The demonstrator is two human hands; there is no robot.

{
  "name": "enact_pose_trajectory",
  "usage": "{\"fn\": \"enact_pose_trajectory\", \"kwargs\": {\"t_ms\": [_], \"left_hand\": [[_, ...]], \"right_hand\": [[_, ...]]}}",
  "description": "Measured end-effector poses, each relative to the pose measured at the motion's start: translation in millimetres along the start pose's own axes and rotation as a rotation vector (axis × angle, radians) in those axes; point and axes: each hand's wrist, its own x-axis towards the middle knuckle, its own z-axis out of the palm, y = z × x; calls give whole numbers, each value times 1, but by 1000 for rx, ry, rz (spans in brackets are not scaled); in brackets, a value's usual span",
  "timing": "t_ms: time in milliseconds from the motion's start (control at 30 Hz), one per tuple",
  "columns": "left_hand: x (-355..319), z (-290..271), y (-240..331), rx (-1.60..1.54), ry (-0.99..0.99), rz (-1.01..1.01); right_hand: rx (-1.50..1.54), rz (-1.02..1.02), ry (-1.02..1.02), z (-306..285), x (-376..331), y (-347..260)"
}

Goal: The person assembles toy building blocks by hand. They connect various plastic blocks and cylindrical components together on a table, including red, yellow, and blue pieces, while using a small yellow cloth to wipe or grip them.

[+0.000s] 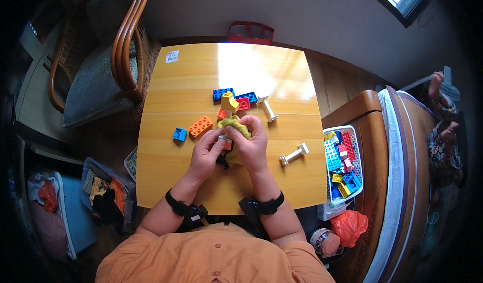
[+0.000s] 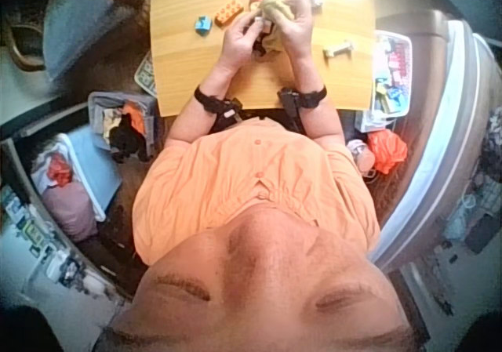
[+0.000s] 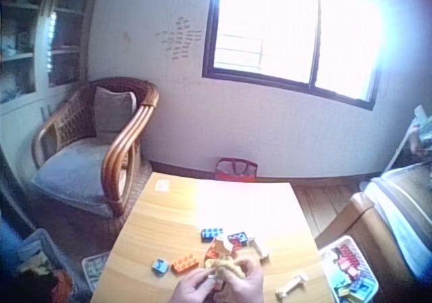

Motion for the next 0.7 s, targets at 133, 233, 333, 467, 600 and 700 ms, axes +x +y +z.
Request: {"fn": "enact_pose_trajectory", "kwargs": {"t_ms": [133, 233, 333, 467, 600, 700], "left_hand": [[0, 3, 0, -303, 82, -129], [4, -3, 2, -475, 111, -169], [6, -4, 9, -657, 105, -244], [7, -4, 8, -837, 127, -255], [6, -4, 3, -701, 67, -174], [6, -3, 3, -582, 51, -177]], "right_hand": [[-54, -46, -63, 1, 0, 4], [-36, -1, -53, 4, -3, -1], [26, 15, -11, 4, -4, -3], [-277, -201, -155, 6, -5, 5], [-222, -152, -132, 5, -10, 2], [-59, -39, -56, 0, -7, 1]]}}
